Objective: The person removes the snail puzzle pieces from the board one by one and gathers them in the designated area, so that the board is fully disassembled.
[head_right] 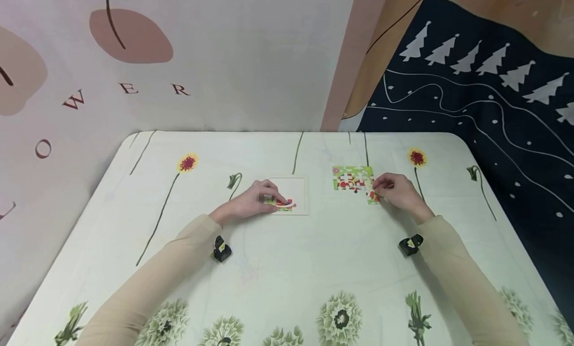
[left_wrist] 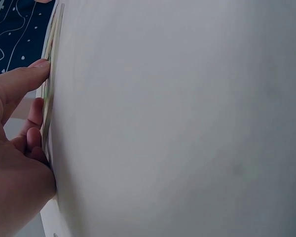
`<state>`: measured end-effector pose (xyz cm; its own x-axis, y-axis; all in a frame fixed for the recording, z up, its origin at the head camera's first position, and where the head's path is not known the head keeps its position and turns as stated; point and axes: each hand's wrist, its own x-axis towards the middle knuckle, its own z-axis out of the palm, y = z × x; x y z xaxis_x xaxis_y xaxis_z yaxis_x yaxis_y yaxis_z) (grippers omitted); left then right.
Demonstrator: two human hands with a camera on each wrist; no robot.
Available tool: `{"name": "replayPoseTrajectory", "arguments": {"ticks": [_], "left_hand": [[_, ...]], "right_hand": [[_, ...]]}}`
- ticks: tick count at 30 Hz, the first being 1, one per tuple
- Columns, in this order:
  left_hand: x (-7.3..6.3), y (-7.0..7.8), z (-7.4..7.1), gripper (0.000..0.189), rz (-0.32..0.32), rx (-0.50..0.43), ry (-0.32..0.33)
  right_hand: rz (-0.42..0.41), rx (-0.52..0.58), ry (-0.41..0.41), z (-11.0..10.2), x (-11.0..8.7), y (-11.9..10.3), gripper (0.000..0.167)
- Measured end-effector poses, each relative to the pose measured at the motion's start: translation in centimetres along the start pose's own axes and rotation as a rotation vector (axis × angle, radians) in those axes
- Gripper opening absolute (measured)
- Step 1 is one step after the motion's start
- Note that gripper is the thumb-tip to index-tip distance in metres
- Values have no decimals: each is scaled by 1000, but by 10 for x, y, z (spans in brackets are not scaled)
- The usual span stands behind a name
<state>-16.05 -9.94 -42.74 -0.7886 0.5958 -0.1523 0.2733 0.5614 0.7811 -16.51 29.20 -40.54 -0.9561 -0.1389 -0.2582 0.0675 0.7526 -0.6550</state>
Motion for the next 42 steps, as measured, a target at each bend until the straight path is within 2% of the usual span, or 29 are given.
{"name": "replayPoseTrajectory", "arguments": {"ticks": [6, 17, 24, 29, 33, 42], "left_hand": [[0, 2, 0, 25, -1, 22, 18], [-2, -1, -5, 24, 49, 68, 65], [-6, -4, -10, 23, 13, 78, 112], [-5, -9, -12, 25, -17, 106, 105], [-4, -11, -12, 25, -26, 93, 89], [-4, -11, -12, 23, -19, 79, 56]], "right_hand": [[-36, 36, 7, 6, -3, -14, 25], [-155, 113, -15, 30, 1, -37, 21], [-241, 151, -38, 43, 7, -50, 19], [-277, 159, -34, 52, 13, -58, 17], [-290, 191, -48, 58, 16, -65, 16], [-296, 199, -116, 72, 18, -80, 17]]}}
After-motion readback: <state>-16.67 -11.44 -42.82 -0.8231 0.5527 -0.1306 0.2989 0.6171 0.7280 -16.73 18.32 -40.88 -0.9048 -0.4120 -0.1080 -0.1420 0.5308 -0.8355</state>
